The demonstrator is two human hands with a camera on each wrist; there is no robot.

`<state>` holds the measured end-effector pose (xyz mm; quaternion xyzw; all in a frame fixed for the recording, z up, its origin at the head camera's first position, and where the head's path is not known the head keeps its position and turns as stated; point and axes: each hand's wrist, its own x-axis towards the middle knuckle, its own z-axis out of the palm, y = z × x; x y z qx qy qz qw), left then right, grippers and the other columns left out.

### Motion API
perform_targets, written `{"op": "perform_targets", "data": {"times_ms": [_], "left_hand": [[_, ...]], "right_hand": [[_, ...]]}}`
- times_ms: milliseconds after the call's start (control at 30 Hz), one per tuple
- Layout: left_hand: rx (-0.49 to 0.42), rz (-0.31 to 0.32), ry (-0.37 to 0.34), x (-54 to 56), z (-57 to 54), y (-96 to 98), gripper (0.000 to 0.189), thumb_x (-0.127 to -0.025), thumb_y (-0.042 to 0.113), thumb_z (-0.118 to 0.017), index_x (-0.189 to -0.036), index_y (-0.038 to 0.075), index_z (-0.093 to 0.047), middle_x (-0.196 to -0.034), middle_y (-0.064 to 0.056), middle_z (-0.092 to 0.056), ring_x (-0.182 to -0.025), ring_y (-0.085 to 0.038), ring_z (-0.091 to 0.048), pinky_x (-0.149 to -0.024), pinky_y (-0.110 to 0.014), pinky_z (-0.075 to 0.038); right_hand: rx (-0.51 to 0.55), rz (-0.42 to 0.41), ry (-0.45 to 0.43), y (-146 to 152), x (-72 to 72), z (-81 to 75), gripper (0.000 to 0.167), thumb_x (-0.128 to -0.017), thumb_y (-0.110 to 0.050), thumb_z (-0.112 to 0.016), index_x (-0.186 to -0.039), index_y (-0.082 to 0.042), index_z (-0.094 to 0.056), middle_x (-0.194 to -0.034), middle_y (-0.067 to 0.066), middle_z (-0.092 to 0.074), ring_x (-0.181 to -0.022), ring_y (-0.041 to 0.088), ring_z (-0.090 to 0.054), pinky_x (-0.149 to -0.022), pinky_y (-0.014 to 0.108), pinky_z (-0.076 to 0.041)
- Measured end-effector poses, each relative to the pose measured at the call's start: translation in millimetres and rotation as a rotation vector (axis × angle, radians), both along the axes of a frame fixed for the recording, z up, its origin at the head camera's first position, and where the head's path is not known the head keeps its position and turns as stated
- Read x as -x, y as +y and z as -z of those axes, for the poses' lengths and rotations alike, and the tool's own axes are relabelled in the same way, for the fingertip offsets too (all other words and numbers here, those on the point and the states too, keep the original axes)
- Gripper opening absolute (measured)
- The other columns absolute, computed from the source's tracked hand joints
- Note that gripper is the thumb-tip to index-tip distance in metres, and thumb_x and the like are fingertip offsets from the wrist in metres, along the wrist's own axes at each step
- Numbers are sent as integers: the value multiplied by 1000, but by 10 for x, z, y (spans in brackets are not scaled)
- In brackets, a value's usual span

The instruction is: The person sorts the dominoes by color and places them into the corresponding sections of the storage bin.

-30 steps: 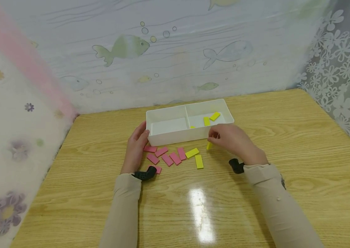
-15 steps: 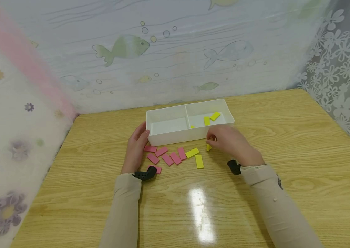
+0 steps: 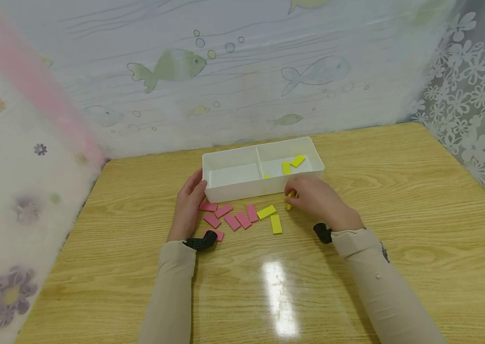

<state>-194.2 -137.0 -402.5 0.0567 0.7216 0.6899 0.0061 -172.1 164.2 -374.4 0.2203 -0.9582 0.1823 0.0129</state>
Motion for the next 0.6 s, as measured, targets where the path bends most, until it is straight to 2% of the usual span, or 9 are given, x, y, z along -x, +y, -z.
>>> {"op": "perform_targets", "data": {"times_ms": [233,600], "left_hand": [[0,3,4,-5,-2,4,49,-93,28,-46,-138,13,-33,-141,-4,-31,-126,-20,-33,-101,-35,-29],[-1,-7,6,-2,1,4,50,-93,29,-47,-138,13,-34,-141,-4,-32,-126,-18,-32,-101,-35,-29]], "right_hand": [[54,22,-44,30,-3,-14,10,-81,-23,-65,-88,-16,-64,-83,-5,-60,-78,12,-54,-70,30,-45],[79,45,-90,71,10,-91,14,-83,-29,-63,-89,-17,-64,-83,-5,-61,-75,13,-54,-67,30,-44]]}}
